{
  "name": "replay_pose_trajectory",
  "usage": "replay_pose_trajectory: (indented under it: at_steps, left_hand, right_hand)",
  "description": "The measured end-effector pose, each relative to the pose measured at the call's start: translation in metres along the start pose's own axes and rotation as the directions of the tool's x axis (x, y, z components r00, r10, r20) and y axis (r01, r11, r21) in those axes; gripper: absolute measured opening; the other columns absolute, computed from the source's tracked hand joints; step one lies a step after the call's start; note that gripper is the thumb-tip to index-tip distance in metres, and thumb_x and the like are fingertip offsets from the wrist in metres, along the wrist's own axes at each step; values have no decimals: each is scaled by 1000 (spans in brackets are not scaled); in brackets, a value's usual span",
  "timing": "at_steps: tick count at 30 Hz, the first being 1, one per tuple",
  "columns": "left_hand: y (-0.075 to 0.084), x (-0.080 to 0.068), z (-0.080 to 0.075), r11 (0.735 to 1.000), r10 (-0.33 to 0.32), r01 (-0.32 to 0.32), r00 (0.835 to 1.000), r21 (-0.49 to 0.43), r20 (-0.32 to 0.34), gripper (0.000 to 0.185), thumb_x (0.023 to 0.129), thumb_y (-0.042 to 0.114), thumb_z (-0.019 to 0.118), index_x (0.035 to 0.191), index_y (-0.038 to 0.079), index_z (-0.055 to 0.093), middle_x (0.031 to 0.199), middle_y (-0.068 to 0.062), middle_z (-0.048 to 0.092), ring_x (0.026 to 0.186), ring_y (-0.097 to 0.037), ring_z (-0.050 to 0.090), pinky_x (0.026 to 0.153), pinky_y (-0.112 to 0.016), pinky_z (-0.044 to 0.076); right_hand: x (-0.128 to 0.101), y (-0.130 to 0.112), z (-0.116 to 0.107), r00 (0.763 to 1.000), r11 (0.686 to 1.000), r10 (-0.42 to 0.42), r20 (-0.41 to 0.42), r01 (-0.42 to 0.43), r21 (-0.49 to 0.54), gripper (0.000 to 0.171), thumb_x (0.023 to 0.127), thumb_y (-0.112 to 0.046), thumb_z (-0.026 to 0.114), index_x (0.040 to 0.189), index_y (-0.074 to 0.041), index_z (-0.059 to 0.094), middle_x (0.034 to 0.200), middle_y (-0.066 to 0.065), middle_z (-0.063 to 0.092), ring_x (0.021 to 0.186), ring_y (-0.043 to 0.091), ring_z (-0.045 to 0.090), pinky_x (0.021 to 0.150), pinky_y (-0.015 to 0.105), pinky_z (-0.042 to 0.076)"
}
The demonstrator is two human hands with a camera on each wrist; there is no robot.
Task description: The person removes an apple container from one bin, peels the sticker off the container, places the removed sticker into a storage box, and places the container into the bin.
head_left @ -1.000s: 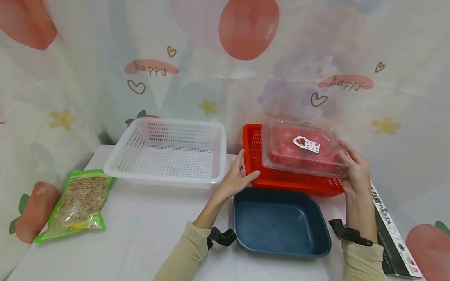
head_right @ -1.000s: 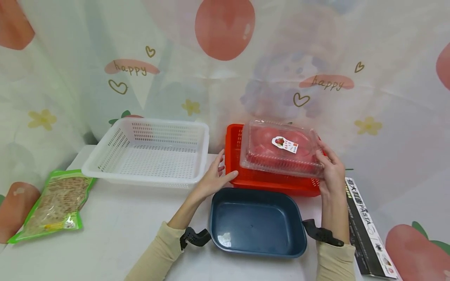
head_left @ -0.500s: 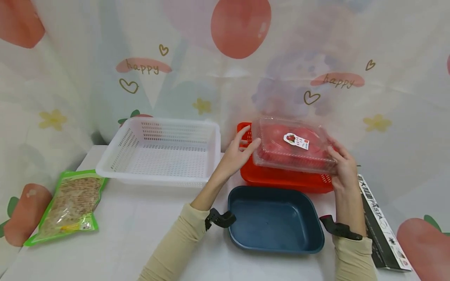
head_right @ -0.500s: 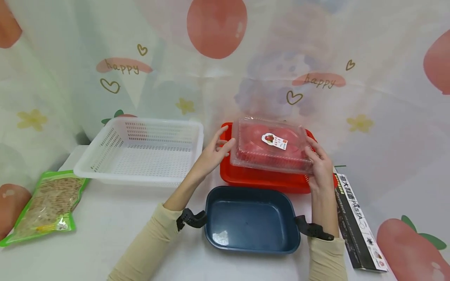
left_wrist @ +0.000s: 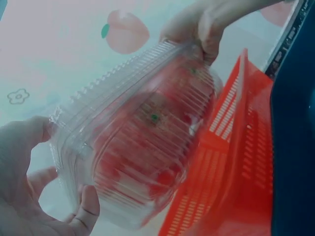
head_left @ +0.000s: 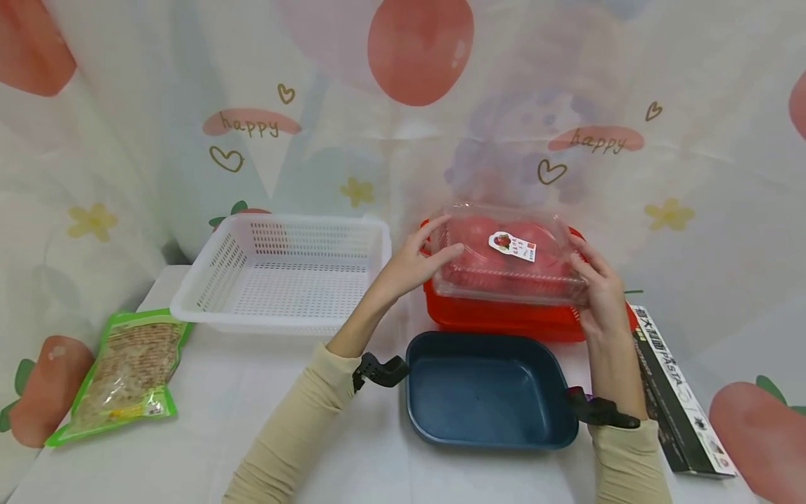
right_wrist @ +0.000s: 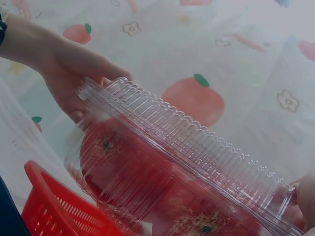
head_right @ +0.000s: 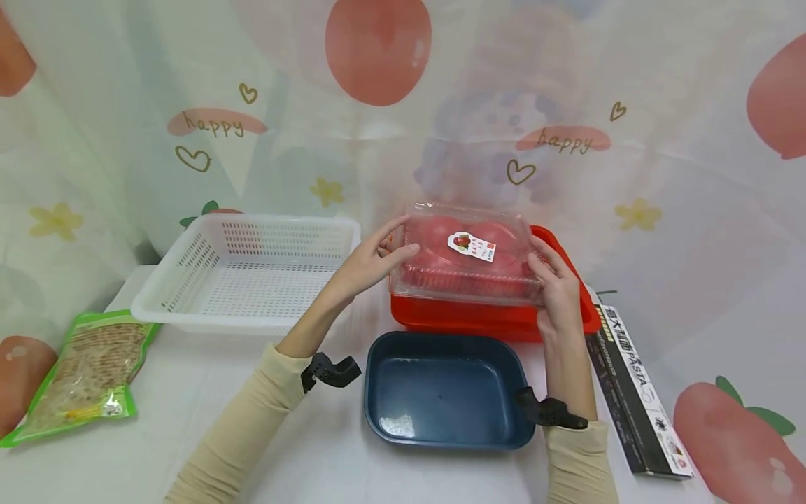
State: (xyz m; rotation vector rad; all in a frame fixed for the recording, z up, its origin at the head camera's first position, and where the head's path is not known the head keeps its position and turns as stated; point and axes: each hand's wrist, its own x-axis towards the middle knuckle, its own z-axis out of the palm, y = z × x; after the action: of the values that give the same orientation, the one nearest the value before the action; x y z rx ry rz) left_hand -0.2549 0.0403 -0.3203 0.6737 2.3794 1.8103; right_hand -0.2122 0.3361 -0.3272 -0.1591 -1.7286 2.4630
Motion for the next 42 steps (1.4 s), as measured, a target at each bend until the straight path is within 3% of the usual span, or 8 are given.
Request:
replay_pose_trajectory:
  at_steps: [4, 7, 9, 15, 25, 33, 42]
  left_hand:
    - [6, -6, -9, 1000, 3, -3, 1000, 14, -5, 60, 89, 45, 63, 145, 35, 41, 110, -6, 58, 87, -22, 57, 71, -34, 53]
    - [8, -14, -15, 1000, -7, 7, 1000, -14, -4, 57, 89, 45, 64, 142, 39, 43, 83, -10, 54, 65, -26, 58, 63, -33, 54]
    - [8, -19, -19, 999, -15, 15, 1000, -30, -10, 55, 89, 44, 65, 140, 41, 44, 79, -10, 54, 60, -27, 59, 63, -35, 56]
    - [9, -33, -30, 999, -32, 33, 998, 7, -47, 53, 89, 43, 66, 138, 44, 45, 86, -10, 56, 62, -25, 59, 61, -35, 57]
    - [13, -62, -52, 998, -44, 49, 995, 50, -86, 54, 88, 42, 67, 139, 42, 46, 94, -11, 54, 71, -27, 57, 55, -37, 56]
    - [19, -84, -66, 997, -31, 38, 994, 60, -102, 53, 90, 38, 66, 139, 41, 45, 96, -10, 53, 74, -26, 54, 55, -37, 54]
    - [18, -108, -71, 996, -53, 60, 993, 63, -102, 55, 90, 33, 68, 140, 36, 44, 96, -10, 49, 72, -25, 50, 55, -31, 51]
  right_hand:
    - [-8, -4, 12, 1000, 999, -19, 2, 19, -43, 52, 91, -26, 66, 141, -21, 52, 123, -6, 52, 103, 12, 55, 75, 20, 58]
    - [-14, -6, 20, 999, 996, -40, -4, 39, -82, 52, 91, -28, 67, 140, -20, 53, 120, -5, 53, 102, 13, 53, 74, 18, 57]
    - [-18, -6, 25, 999, 992, -48, -8, 47, -113, 51, 91, -29, 67, 139, -21, 53, 119, -5, 53, 100, 12, 52, 74, 17, 56]
    - [-29, -3, 39, 997, 975, -82, 4, 81, -209, 46, 93, -30, 64, 137, -23, 54, 112, -5, 53, 98, 12, 50, 73, 16, 55]
    - [-48, 3, 60, 979, 906, -177, 100, 201, -372, 44, 94, -30, 62, 136, -24, 51, 113, -4, 51, 105, 15, 49, 80, 18, 55]
    - [-65, 5, 75, 968, 860, -200, 151, 247, -447, 42, 96, -31, 58, 136, -22, 49, 108, -3, 51, 99, 16, 50, 80, 19, 56]
    - [-80, 10, 84, 964, 823, -205, 167, 262, -505, 40, 97, -30, 56, 135, -19, 50, 109, 1, 49, 103, 18, 46, 82, 18, 53]
